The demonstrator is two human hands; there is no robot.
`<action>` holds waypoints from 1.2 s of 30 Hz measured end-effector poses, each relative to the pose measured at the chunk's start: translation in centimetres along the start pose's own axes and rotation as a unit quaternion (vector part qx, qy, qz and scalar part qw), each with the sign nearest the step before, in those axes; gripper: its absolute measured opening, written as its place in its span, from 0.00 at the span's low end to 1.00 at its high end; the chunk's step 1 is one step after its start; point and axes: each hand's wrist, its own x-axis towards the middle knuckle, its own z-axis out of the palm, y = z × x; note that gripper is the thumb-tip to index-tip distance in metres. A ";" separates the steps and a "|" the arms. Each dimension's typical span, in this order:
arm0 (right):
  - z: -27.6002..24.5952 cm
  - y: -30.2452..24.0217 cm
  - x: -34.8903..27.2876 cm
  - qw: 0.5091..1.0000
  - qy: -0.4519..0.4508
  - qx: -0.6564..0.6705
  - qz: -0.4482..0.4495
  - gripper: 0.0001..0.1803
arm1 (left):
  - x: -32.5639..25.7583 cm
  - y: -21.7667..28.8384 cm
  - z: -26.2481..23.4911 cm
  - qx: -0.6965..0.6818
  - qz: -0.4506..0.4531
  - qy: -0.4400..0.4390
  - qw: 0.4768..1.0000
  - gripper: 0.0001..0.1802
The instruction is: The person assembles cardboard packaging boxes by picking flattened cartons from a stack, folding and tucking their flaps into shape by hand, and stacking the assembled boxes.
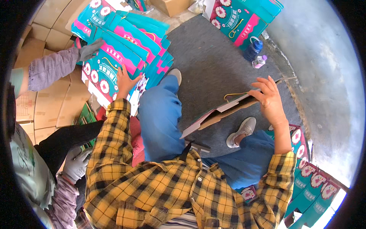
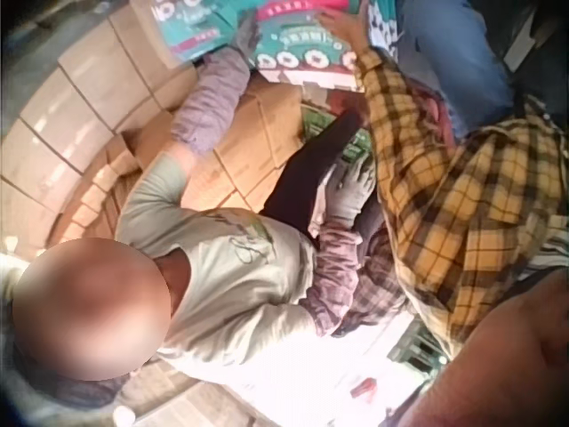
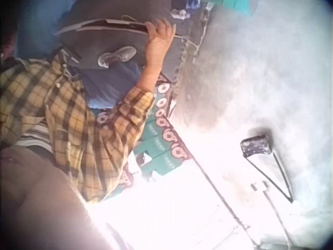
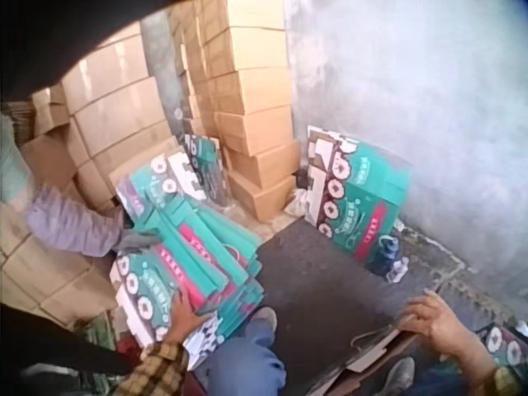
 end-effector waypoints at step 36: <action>-1.6 0.6 -2.7 0.998 -0.027 0.012 0.048 0.13 | -1.3 0.1 -0.9 0.078 0.021 0.075 0.994 0.68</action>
